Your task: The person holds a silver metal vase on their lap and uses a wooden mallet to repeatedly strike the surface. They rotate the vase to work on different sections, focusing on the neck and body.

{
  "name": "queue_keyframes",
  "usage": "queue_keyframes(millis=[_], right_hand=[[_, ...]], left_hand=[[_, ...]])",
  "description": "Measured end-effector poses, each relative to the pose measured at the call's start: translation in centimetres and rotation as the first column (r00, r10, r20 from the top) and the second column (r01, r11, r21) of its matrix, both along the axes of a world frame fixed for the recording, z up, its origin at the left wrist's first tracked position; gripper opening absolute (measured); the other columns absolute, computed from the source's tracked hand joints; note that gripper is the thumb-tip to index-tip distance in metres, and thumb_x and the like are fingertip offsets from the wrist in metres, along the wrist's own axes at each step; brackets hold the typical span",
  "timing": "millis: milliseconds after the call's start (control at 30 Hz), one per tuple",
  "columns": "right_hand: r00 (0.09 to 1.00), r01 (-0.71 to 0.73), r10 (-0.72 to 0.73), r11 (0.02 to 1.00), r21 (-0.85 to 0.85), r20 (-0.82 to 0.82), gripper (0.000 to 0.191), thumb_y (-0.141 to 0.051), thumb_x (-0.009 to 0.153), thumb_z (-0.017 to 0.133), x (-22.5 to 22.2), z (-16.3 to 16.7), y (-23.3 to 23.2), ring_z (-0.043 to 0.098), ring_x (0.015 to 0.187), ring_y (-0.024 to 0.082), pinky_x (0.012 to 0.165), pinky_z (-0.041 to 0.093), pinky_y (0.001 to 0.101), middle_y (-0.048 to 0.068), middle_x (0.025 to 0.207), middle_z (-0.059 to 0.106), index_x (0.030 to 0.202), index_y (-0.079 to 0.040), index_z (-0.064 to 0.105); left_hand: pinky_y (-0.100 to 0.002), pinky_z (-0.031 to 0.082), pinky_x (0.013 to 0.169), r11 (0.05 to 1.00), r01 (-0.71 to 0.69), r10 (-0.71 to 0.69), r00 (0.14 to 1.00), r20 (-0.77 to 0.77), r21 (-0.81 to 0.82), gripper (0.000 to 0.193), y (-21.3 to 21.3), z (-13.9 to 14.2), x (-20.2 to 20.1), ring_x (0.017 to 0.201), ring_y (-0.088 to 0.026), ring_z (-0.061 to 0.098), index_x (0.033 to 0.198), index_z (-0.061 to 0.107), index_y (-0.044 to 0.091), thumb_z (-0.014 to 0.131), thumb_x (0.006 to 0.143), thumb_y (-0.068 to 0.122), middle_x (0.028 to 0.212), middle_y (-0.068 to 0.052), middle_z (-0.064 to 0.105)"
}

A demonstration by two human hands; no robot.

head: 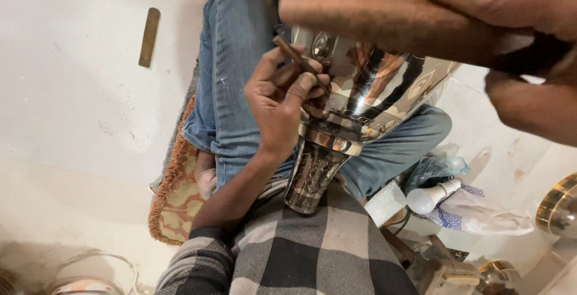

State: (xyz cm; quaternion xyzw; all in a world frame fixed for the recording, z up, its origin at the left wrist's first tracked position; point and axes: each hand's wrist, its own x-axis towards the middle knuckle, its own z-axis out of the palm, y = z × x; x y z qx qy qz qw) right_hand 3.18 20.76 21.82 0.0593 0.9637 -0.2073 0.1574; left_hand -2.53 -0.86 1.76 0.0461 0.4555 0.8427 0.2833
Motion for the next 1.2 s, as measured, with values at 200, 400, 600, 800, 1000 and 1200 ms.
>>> queue_keyframes(millis=[200, 400, 600, 800, 1000, 1200], right_hand=[[0.832, 0.366, -0.523, 0.768, -0.525, -0.186, 0.073, 0.004, 0.079, 0.074, 5.3, -4.8, -1.4, 0.065, 0.072, 0.011, 0.065, 0.055, 0.0269, 0.013, 0.104, 0.075, 0.149, 0.001, 0.055], [0.6, 0.506, -0.777, 0.552, -0.663, -0.189, 0.071, 0.009, 0.08, 0.077, 13.9, -8.6, -3.1, 0.069, 0.099, 0.011, 0.089, 0.057, 0.0239, 0.011, 0.118, 0.072, 0.147, 0.006, 0.056], [0.613, 0.514, -0.756, 0.602, -0.611, -0.229, 0.061, 0.007, 0.078, 0.07, 16.8, -7.2, -2.9, 0.069, 0.092, 0.01, 0.084, 0.055, 0.0209, 0.009, 0.11, 0.073, 0.139, 0.0, 0.065], [0.811, 0.441, -0.499, 0.864, -0.243, -0.305, 0.064, 0.008, 0.071, 0.069, 16.6, -5.4, -1.6, 0.073, 0.084, 0.02, 0.071, 0.059, 0.0281, 0.019, 0.111, 0.074, 0.134, -0.005, 0.066], [0.91, 0.187, -0.207, 0.978, -0.091, -0.358, 0.063, 0.007, 0.079, 0.073, 14.9, -2.3, 0.5, 0.074, 0.085, 0.025, 0.068, 0.061, 0.0326, 0.022, 0.112, 0.072, 0.14, -0.005, 0.06], [0.966, 0.05, -0.021, 0.993, 0.104, -0.259, 0.078, 0.009, 0.073, 0.073, 15.8, -0.5, 1.2, 0.069, 0.084, 0.027, 0.069, 0.062, 0.0354, 0.023, 0.111, 0.066, 0.147, -0.011, 0.058]], left_hand=[[-0.028, 0.067, 0.087, 0.961, 0.14, -0.111, 0.985, -0.131, 0.24, 0.028, 0.3, 1.4, 2.3, 0.092, -0.016, 0.077, 0.13, 0.06, 0.0, 0.06, 0.104, -0.009, 0.102, -0.013, 0.075], [-0.026, 0.066, 0.092, 0.978, 0.182, -0.208, 0.902, -0.379, -0.104, 0.034, 2.5, 3.6, 6.6, 0.102, -0.018, 0.076, 0.132, 0.061, -0.002, 0.066, 0.101, -0.014, 0.109, -0.013, 0.075], [-0.023, 0.067, 0.087, 0.968, -0.059, -0.116, 0.761, -0.638, -0.246, 0.033, 3.8, 3.2, 8.6, 0.101, -0.017, 0.078, 0.132, 0.059, -0.002, 0.061, 0.103, -0.017, 0.114, -0.012, 0.076], [-0.024, 0.065, 0.08, 0.92, -0.285, -0.073, 0.552, -0.83, -0.271, 0.032, 4.3, 1.7, 9.7, 0.097, -0.019, 0.079, 0.129, 0.057, -0.003, 0.065, 0.1, -0.016, 0.109, -0.015, 0.075], [-0.027, 0.065, 0.077, 0.894, -0.352, -0.073, 0.495, -0.866, -0.277, 0.028, 4.0, 0.9, 10.2, 0.091, -0.018, 0.079, 0.123, 0.058, -0.004, 0.067, 0.097, -0.013, 0.104, -0.015, 0.075], [-0.028, 0.061, 0.068, 0.866, -0.34, -0.16, 0.507, -0.847, -0.367, 0.028, 3.8, 1.1, 10.2, 0.08, -0.017, 0.077, 0.12, 0.064, 0.0, 0.066, 0.094, -0.011, 0.096, -0.012, 0.074]])
